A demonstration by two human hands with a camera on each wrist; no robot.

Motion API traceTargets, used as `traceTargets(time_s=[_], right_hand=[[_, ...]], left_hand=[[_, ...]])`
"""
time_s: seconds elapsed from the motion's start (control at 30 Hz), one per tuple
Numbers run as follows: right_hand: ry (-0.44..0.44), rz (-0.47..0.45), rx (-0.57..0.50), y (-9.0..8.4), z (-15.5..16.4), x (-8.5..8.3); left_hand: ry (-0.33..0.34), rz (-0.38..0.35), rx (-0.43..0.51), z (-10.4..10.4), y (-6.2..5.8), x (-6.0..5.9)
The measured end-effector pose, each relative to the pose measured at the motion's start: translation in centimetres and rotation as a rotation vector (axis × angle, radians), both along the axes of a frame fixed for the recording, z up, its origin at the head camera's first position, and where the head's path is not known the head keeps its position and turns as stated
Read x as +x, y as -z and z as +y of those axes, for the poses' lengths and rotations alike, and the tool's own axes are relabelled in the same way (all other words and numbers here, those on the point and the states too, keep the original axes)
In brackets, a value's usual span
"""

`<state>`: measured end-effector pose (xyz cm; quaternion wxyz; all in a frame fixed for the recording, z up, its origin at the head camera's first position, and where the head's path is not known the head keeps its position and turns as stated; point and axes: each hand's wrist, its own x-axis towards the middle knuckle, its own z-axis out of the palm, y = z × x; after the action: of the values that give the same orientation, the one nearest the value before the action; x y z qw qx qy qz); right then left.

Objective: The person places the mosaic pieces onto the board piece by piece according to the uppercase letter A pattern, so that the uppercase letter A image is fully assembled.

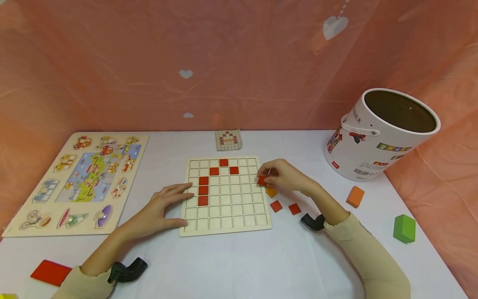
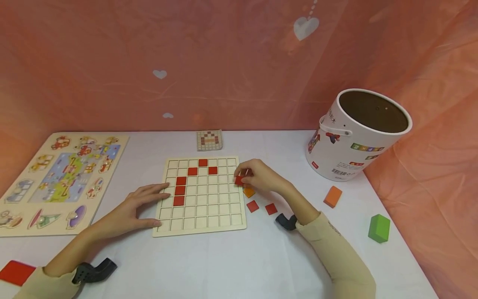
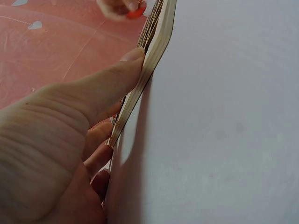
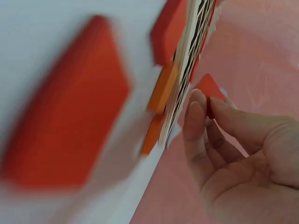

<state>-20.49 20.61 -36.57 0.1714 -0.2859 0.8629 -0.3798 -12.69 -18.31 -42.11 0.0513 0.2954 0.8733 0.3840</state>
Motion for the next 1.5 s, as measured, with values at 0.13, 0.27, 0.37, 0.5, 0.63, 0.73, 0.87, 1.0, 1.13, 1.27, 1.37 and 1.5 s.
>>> traceTargets(time_s=[0.13,0.27,0.37,0.5,0.63,0.73,0.87,1.0,1.13,1.27,1.37,1.5], right_hand=[[-0.042,-0.022,-0.013,0.0,-2.4,-1.6],[-0.089,-0.035,-0.008,0.0,-3.9,-2.8],[-0.108,-0.052,-0.002,-0.2,-4.5,-3.2],[-0.110,-0.035,0.016,-0.3,-4.8,-3.4],[-0.110,-0.010,0.031,-0.1,-4.8,-3.6],[-0.115,0.002,0.046,0.1,-4.8,-3.6],[-0.104,0.016,0.066,0.2,-4.9,-3.5],[-0.061,0.035,0.066,0.4,-5.0,-3.3],[-0.004,0.060,0.044,0.3,-5.1,-2.6],[0.042,0.074,0.015,0.1,-4.4,-1.6],[0.062,0.051,-0.004,-0.1,-3.0,-0.4],[0.053,0.012,-0.012,0.0,-0.4,1.7]], left_hand=[[-0.003,0.000,0.002,0.0,0.0,0.1],[-0.002,0.002,0.006,-0.1,0.0,0.2],[0.000,0.006,0.008,-0.1,-0.1,0.2],[0.004,0.009,0.006,-0.1,-0.1,0.2],[0.006,0.012,0.005,0.0,-0.2,0.1],[0.005,0.014,0.005,0.0,-0.2,0.2],[0.005,0.015,0.007,0.0,-0.2,0.1],[0.007,0.017,0.007,0.0,-0.2,0.1],[0.005,0.019,0.005,0.0,-0.2,0.1],[0.006,0.020,0.007,0.0,-0.2,0.1],[0.007,0.022,0.003,0.0,-0.3,0.1],[0.008,0.021,0.002,0.0,-0.3,0.1]])
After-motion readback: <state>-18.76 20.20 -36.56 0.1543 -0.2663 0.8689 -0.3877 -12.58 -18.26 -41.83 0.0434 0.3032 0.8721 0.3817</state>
